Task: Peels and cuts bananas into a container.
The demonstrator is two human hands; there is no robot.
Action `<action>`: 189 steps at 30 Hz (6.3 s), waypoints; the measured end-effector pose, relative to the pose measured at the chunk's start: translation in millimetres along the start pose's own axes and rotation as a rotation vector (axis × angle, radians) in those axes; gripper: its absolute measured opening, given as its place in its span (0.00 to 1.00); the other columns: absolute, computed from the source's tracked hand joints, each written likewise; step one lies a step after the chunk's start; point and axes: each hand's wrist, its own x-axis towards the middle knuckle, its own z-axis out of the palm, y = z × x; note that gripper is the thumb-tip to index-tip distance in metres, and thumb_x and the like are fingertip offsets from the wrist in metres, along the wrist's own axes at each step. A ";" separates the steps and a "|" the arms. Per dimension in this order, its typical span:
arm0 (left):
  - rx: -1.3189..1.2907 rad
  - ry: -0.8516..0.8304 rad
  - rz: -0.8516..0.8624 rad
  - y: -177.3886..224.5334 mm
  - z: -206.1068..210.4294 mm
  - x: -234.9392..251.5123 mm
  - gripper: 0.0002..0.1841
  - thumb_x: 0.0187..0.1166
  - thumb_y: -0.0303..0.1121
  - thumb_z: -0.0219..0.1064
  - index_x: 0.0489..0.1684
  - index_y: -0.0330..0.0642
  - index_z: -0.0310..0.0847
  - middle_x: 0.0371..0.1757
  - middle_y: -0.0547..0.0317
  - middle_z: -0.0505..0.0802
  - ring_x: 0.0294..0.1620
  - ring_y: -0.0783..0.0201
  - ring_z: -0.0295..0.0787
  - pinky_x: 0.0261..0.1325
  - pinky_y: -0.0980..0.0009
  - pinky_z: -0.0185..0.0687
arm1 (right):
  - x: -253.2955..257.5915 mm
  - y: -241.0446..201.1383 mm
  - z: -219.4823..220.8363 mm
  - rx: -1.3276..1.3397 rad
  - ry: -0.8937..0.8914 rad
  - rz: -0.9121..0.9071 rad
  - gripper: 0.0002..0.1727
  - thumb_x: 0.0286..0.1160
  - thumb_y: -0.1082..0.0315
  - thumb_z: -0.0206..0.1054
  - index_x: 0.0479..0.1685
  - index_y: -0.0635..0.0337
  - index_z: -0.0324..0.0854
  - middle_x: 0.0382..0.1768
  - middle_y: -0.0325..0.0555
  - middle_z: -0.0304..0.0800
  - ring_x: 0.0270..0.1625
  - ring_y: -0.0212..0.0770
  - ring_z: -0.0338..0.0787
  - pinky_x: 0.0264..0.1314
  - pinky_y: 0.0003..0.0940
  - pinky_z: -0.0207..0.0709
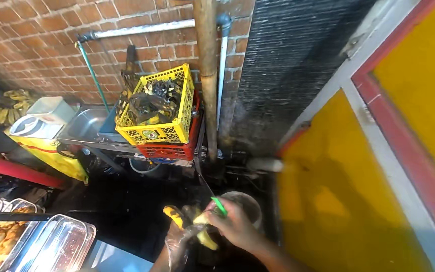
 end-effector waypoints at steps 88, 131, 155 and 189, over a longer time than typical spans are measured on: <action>-0.700 0.276 0.111 30.3 -35.7 -26.9 0.14 0.84 0.31 0.62 0.61 0.32 0.77 0.53 0.37 0.92 0.51 0.47 0.94 0.60 0.51 0.91 | 10.7 78.2 -36.4 -0.440 -0.133 0.057 0.31 0.93 0.47 0.46 0.45 0.63 0.90 0.33 0.47 0.90 0.35 0.40 0.87 0.43 0.46 0.84; -0.634 0.973 0.374 -7.1 -264.1 -314.0 0.19 0.87 0.37 0.63 0.64 0.28 0.78 0.48 0.32 0.93 0.45 0.47 0.94 0.46 0.56 0.92 | -37.3 37.0 356.2 -0.816 -1.166 -0.547 0.35 0.88 0.32 0.44 0.28 0.50 0.83 0.19 0.40 0.80 0.27 0.41 0.85 0.30 0.48 0.77; -0.712 1.087 0.374 -1.5 -248.4 -294.5 0.17 0.87 0.37 0.60 0.61 0.30 0.81 0.48 0.35 0.93 0.43 0.50 0.94 0.44 0.59 0.91 | 12.0 14.7 369.3 -0.856 -1.307 -0.516 0.37 0.85 0.29 0.44 0.27 0.48 0.83 0.18 0.39 0.80 0.27 0.42 0.85 0.31 0.51 0.76; -0.444 1.101 0.169 -1.6 -254.5 -293.0 0.20 0.67 0.27 0.74 0.56 0.30 0.76 0.35 0.40 0.92 0.29 0.51 0.92 0.31 0.59 0.90 | 7.2 18.3 376.9 -1.124 -1.277 -0.279 0.41 0.82 0.26 0.39 0.27 0.51 0.83 0.26 0.44 0.86 0.38 0.48 0.90 0.39 0.57 0.78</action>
